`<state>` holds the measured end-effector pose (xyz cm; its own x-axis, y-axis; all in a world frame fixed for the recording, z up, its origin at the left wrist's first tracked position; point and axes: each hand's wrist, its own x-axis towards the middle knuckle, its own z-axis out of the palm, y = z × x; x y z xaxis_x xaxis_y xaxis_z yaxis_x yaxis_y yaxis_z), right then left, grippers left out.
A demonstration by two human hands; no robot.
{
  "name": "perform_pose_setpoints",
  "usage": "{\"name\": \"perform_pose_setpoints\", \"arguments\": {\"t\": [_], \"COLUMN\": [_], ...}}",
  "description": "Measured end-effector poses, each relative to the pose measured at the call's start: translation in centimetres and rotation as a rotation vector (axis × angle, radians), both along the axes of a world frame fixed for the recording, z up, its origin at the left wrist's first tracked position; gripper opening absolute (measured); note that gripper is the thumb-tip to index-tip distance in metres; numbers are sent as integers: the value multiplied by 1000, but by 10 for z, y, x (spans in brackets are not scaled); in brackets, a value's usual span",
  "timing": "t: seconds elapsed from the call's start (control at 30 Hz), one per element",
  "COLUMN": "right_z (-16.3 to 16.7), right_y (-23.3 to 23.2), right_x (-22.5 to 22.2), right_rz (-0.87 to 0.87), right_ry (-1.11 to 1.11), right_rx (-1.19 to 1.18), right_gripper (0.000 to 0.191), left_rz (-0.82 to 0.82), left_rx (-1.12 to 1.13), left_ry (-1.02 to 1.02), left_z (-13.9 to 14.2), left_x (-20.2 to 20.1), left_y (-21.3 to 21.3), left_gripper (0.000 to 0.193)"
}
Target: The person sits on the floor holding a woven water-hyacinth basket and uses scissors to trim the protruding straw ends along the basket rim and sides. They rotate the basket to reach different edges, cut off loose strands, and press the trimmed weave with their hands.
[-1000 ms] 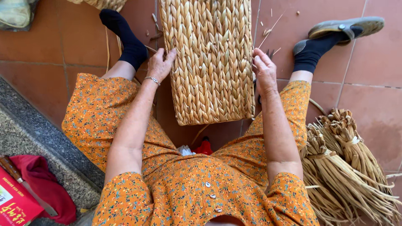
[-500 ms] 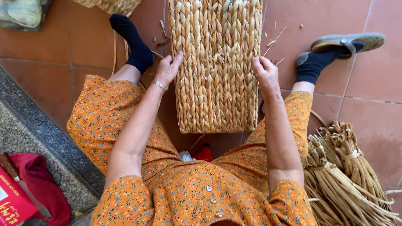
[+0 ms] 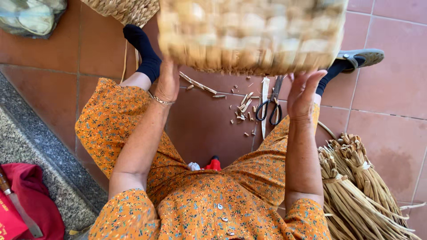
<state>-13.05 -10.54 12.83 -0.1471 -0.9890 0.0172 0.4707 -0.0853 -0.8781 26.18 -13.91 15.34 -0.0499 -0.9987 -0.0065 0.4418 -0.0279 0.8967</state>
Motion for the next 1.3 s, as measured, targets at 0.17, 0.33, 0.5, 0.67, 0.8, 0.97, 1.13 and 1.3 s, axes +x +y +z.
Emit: {"name": "perform_pose_setpoints", "arguments": {"t": [0.17, 0.33, 0.5, 0.67, 0.8, 0.97, 1.13, 1.3], "right_z": [-47, -84, -130, -163, -160, -124, -48, 58], "right_y": [64, 127, 155, 163, 155, 149, 150, 154], "right_x": [1, 15, 15, 17, 11, -3, -2, 15], "right_rz": [65, 128, 20, -12, 84, -31, -94, -85], "right_ry": [-198, -375, -456, -433, -283, -177, -85, 216], "right_rx": [245, 532, 694, 880, 691, 654, 630, 252], "right_gripper": [63, 58, 59, 55, 53, 65, 80, 77], "left_rz": [-243, -179, -147, -210, -168, -28, -99, -87], "left_rx": [310, 612, 708, 653, 533, 550, 551, 396], "left_ry": [239, 346, 433, 410, 345, 339, 192, -224], "left_z": [-39, -74, -95, -90, -83, -64, -17, 22], "left_x": [-6, 9, 26, 28, 26, 15, 3, -11], "left_y": [58, 113, 117, 115, 115, 119, 139, 158], "left_gripper": [66, 58, 53, 54, 57, 64, 70, 61]}}
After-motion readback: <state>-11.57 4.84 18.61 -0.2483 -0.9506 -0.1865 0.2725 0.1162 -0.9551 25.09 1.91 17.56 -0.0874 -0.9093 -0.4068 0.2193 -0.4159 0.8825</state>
